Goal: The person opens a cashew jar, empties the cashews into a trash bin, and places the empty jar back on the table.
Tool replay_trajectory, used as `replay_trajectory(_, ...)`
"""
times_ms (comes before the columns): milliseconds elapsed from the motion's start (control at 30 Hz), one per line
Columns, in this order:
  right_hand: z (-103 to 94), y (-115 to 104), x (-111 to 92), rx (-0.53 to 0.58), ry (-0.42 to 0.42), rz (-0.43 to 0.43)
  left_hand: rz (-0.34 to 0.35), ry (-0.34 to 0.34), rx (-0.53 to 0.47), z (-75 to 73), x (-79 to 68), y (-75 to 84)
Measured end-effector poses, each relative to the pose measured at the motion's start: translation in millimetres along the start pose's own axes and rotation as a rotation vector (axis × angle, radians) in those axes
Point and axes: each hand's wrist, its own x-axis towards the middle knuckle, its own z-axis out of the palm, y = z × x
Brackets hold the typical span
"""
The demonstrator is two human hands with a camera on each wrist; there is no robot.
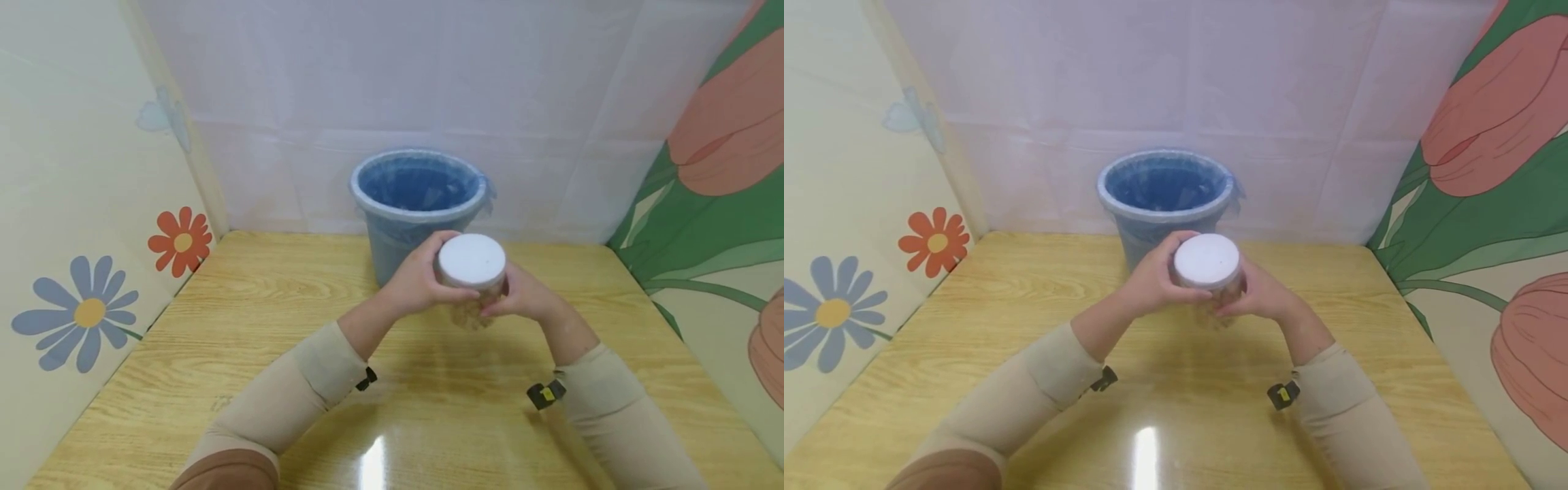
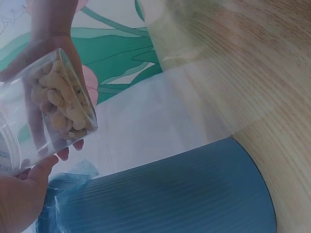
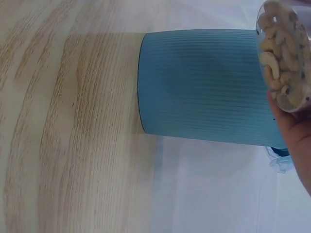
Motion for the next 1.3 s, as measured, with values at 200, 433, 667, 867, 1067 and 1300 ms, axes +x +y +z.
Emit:
replay_trajectory(200,-1.1,0,1,-0.057,0.012,-0.021,0.003,-0.042,-0.030,-1.6,1.2,-1.2)
replay_trajectory(433,-2.5,1,1,-0.061,0.015,-0.046,-0.002,-0.102,-0.102,-3.6,1.6,-5.1)
replay_trajectory(667,-4.5,-2,1,-0.028,-0.041,-0.065,0.055,-0.163,-0.257,-4.1,5.9,-10.8)
replay_trajectory(867,-5.5,-3,3,-0.003,-0.108,-0.094,0.135,-0.245,-0.487,-3.8,8.9,-15.3)
replay_trajectory(1067,-6.8,-2,3,0.011,-0.154,-0.092,0.171,-0.256,-0.565,-0.4,8.2,-15.1)
replay_trajectory(1300,-6.3,1,3,0.011,-0.153,-0.087,0.160,-0.151,-0.456,6.2,6.5,-14.0)
